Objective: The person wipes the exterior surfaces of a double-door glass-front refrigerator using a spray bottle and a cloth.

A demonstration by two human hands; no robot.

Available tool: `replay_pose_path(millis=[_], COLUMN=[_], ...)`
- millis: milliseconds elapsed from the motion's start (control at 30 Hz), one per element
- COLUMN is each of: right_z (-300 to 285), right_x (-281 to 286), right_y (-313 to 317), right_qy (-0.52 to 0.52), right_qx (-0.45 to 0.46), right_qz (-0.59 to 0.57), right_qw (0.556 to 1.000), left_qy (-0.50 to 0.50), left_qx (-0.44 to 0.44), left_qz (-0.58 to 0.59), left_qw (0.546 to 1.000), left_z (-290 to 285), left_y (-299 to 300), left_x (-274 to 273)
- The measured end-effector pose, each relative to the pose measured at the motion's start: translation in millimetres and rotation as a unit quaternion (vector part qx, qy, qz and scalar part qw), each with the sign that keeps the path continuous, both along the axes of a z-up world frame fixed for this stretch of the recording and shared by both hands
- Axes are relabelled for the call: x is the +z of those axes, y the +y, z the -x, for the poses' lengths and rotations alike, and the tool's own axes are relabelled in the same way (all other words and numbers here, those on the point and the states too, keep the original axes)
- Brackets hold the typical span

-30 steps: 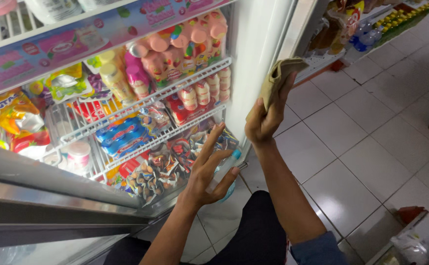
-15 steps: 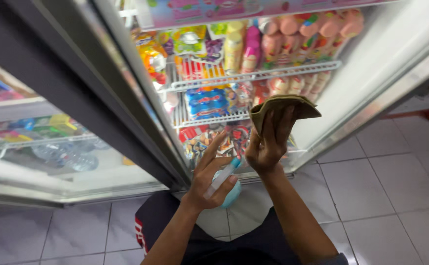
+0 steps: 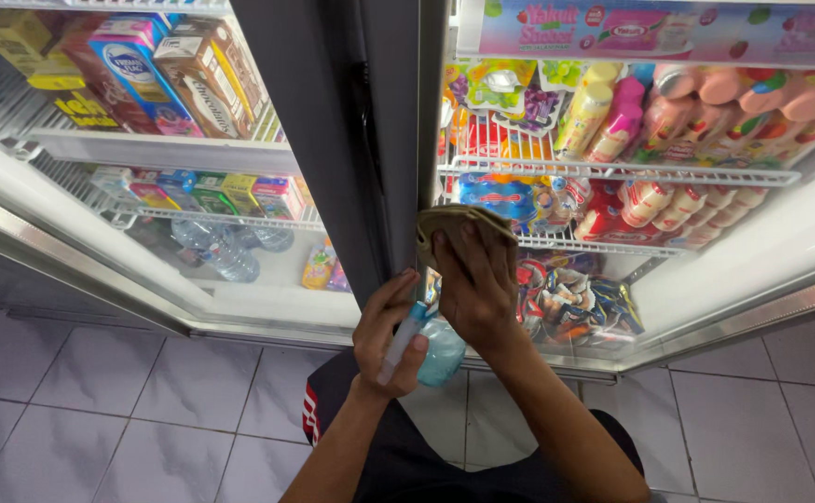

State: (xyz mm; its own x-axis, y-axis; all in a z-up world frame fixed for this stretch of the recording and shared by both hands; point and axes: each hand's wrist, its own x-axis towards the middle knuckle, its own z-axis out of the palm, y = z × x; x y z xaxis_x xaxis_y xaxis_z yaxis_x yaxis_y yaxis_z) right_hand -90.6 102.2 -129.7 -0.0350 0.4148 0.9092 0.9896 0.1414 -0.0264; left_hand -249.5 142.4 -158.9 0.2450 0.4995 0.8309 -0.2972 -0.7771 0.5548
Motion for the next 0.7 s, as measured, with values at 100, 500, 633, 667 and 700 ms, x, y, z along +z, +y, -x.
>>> replay_pose_path(millis=[100, 500, 633, 667, 700], right_z=[-11, -8, 5, 5, 5], right_x=[-23, 25, 21, 16, 9], right_y=[-8, -11, 6, 4, 2], right_qy=[-0.009, 0.041, -0.02, -0.028, -0.035], right_qx=[0.033, -0.056, -0.093, -0.087, -0.081], right_qz=[0.027, -0.061, -0.017, -0.002, 0.014], right_qw=[0.999, 0.996, 0.995, 0.996, 0.996], left_qy=[0.027, 0.014, 0.015, 0.024, 0.034], left_qx=[-0.01, -0.045, -0.053, -0.053, -0.054], left_qz=[0.004, 0.014, 0.02, 0.023, 0.027], left_qw=[1.0, 0.999, 0.998, 0.998, 0.998], left_z=[8, 11, 12, 11, 9], left_y=[2, 6, 2, 1, -1], left_x=[-1, 5, -2, -6, -10])
